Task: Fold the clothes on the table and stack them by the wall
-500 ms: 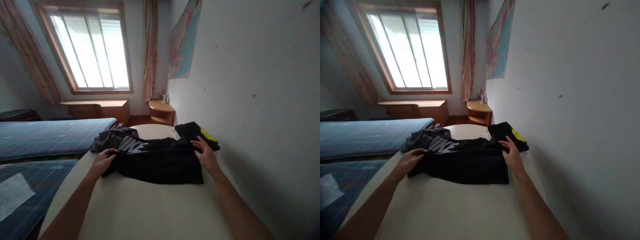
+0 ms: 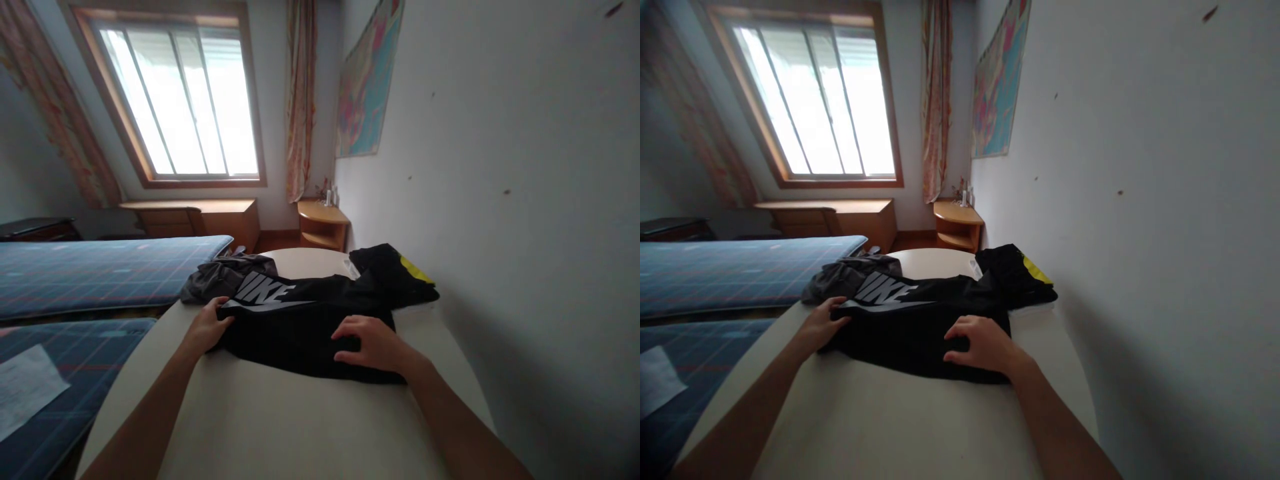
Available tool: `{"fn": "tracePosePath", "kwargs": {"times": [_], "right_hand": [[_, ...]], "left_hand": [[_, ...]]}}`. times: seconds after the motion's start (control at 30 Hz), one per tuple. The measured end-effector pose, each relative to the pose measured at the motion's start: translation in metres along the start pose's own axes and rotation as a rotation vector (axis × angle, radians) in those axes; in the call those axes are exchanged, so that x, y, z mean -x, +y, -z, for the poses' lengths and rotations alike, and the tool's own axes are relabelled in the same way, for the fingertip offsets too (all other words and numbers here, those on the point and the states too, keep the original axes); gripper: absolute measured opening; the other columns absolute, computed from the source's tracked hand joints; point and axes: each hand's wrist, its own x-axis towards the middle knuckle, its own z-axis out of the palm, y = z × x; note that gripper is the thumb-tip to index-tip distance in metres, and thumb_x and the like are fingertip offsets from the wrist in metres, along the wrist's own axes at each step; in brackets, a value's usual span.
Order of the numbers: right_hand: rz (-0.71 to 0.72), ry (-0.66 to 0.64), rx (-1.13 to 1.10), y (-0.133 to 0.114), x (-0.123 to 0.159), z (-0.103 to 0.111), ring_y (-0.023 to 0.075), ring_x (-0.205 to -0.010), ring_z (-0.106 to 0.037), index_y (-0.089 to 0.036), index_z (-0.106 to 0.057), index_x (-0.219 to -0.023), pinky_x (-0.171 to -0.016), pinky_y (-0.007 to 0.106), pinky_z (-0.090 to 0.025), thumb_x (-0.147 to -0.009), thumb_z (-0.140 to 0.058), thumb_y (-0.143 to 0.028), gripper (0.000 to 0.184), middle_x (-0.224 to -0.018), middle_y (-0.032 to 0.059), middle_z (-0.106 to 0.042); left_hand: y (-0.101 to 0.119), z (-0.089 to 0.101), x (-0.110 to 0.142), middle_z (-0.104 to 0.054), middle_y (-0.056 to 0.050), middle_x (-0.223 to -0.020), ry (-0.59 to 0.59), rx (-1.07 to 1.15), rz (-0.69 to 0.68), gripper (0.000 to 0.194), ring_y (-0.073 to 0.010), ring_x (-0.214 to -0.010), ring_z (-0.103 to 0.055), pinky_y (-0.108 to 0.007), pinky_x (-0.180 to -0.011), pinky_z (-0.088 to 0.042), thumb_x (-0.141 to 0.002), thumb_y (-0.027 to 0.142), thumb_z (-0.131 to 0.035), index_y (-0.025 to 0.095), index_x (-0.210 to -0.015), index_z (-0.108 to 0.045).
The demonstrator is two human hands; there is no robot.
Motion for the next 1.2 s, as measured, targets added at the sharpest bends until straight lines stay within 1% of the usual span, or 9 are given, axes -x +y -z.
{"fn": "tracePosePath", "kwargs": {"times": [0.07,0.17,0.23,0.37,0.67,0.8,0.97,1.07,1.2], "right_hand": [[0.022,-0.105,-0.015,-0.007,-0.004,-0.011,0.0207,-0.097,-0.065,-0.027,-0.074,-0.096,-0.086,0.030,-0.049,-0.073,-0.079,-0.046,0.031,-0.109,0.0024,-0.069],[0.014,-0.143,-0.018,-0.005,-0.008,-0.020,0.0196,-0.100,-0.063,-0.027,-0.075,-0.092,-0.087,0.029,-0.047,-0.081,-0.073,-0.036,0.015,-0.110,0.0017,-0.069],[-0.003,-0.126,-0.025,0.001,-0.009,-0.022,0.0189,-0.098,-0.063,-0.025,-0.074,-0.094,-0.087,0.029,-0.047,-0.088,-0.065,-0.032,0.013,-0.105,0.0025,-0.070],[-0.087,-0.076,-0.104,0.012,-0.007,-0.017,0.0189,-0.089,-0.065,-0.021,-0.072,-0.097,-0.082,0.029,-0.047,-0.097,-0.051,-0.035,0.025,-0.097,0.0050,-0.072],[-0.217,0.012,-0.200,0.022,-0.008,-0.020,0.0184,-0.078,-0.066,-0.020,-0.066,-0.093,-0.074,0.029,-0.046,-0.100,-0.044,-0.038,0.030,-0.087,0.0031,-0.071],[-0.176,0.023,-0.197,0.019,-0.007,-0.019,0.0170,-0.081,-0.066,-0.021,-0.067,-0.102,-0.075,0.028,-0.047,-0.096,-0.051,-0.032,0.020,-0.092,0.0022,-0.072],[-0.070,-0.055,-0.133,0.011,-0.004,-0.016,0.0169,-0.082,-0.063,-0.021,-0.072,-0.089,-0.078,0.028,-0.047,-0.086,-0.066,-0.032,0.013,-0.088,0.0023,-0.071],[-0.024,-0.081,-0.122,0.009,-0.005,-0.016,0.0181,-0.085,-0.061,-0.021,-0.073,-0.084,-0.080,0.029,-0.047,-0.085,-0.069,-0.036,0.016,-0.085,0.0032,-0.070],[-0.002,-0.110,-0.164,0.009,-0.005,-0.018,0.0176,-0.083,-0.061,-0.019,-0.073,-0.084,-0.080,0.029,-0.047,-0.092,-0.061,-0.040,0.025,-0.084,0.0047,-0.069]], "left_hand": [[0.000,0.000,-0.001,-0.072,-0.012,-0.106,0.011,0.001,-0.010,0.051,-0.0264,-0.097,-0.069,-0.032,-0.083,-0.052,-0.069,0.022,-0.068,0.014,-0.119,-0.062],[0.002,0.001,-0.002,-0.072,-0.011,-0.109,0.028,0.029,-0.026,0.046,-0.0261,-0.101,-0.068,-0.033,-0.086,-0.052,-0.069,0.024,-0.068,0.015,-0.115,-0.064],[0.003,0.002,-0.002,-0.072,-0.011,-0.110,0.034,0.053,-0.026,0.046,-0.0263,-0.101,-0.068,-0.034,-0.088,-0.052,-0.070,0.027,-0.067,0.015,-0.114,-0.064],[0.005,0.002,0.000,-0.072,-0.012,-0.112,0.042,0.062,-0.029,0.046,-0.0272,-0.104,-0.067,-0.035,-0.092,-0.051,-0.070,0.030,-0.066,0.015,-0.114,-0.064],[0.012,0.004,0.002,-0.073,-0.011,-0.107,0.069,0.078,-0.035,0.041,-0.0268,-0.099,-0.069,-0.034,-0.087,-0.053,-0.070,0.033,-0.065,0.016,-0.108,-0.065],[0.013,0.004,0.002,-0.073,-0.010,-0.107,0.085,0.081,-0.060,0.040,-0.0272,-0.101,-0.068,-0.035,-0.090,-0.052,-0.070,0.034,-0.064,0.017,-0.105,-0.066],[0.011,0.004,0.002,-0.073,-0.010,-0.109,0.078,0.079,-0.062,0.040,-0.0268,-0.103,-0.067,-0.035,-0.092,-0.051,-0.069,0.034,-0.062,0.016,-0.105,-0.065],[0.009,0.004,0.001,-0.072,-0.011,-0.110,0.074,0.062,-0.061,0.041,-0.0263,-0.104,-0.067,-0.034,-0.093,-0.051,-0.071,0.033,-0.062,0.016,-0.107,-0.065],[0.006,0.003,0.000,-0.073,-0.009,-0.106,0.086,0.038,-0.062,0.038,-0.0253,-0.102,-0.068,-0.033,-0.089,-0.052,-0.073,0.029,-0.061,0.016,-0.109,-0.065]]}}
